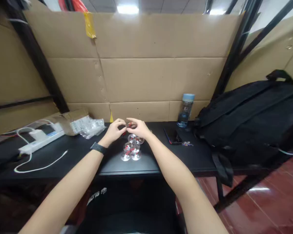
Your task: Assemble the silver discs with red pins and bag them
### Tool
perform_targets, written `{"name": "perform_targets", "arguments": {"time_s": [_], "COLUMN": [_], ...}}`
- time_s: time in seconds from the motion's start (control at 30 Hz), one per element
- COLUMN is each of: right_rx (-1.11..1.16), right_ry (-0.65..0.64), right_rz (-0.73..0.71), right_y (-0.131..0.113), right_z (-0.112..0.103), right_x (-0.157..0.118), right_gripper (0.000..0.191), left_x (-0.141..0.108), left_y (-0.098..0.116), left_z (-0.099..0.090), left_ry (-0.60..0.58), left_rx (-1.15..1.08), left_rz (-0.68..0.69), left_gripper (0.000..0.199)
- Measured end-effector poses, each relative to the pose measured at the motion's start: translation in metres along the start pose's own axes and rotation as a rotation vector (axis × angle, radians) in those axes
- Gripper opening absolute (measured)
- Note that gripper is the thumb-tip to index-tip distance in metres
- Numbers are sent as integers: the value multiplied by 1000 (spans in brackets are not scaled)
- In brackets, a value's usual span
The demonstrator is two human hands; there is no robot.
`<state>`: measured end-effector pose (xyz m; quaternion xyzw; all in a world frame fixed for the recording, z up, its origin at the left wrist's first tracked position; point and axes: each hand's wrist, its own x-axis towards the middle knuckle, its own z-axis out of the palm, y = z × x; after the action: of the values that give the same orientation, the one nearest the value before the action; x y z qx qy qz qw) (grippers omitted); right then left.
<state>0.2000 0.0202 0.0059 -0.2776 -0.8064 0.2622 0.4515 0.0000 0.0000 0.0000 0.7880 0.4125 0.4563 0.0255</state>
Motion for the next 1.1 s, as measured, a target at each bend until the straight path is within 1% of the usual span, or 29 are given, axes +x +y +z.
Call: {"name": "perform_targets", "arguments": {"time_s": [0.07,0.17,0.27,0.37,0.47,0.57,0.7,0.77,0.83,0.9,0.97,1.1], "right_rx": [-18,-56,-107,-182,-275,-385,-548,-613,-660,-691,-710,-718], "right_ry": [0,4,15,33,42,30,-50,-117,-191,-258,-308,-360], "right_rz": [-6,-14,-13,12,48,116,294,384,460,518,554,574], "right_y": [1,2,1,0,0,6,25,35,42,47,48,49], "right_z": [2,4,4,-1,-12,-30,-54,-63,-69,-72,-74,-74], "right_x": [1,1,2,2,3,3,-1,-4,-6,-7,-7,-7], "right_gripper": [58,47,46,47,47,48,39,31,25,25,26,27], "left_x": [1,2,2,3,2,-1,-6,-8,-8,-7,-5,-2], "left_y": [-1,-2,0,-1,-7,-19,-33,-36,-34,-28,-18,8], "left_z": [0,2,6,8,6,1,-4,-6,-7,-8,-7,0], "left_ry": [-18,-49,-86,-128,-158,-188,-245,-262,-263,-261,-285,-391], "left_rx": [8,49,119,202,289,376,464,484,486,461,405,283], "left_rz": [-5,-40,-103,-172,-251,-326,-387,-397,-386,-338,-239,-4], "left_gripper": [8,7,9,12,17,24,26,25,23,23,22,15]}}
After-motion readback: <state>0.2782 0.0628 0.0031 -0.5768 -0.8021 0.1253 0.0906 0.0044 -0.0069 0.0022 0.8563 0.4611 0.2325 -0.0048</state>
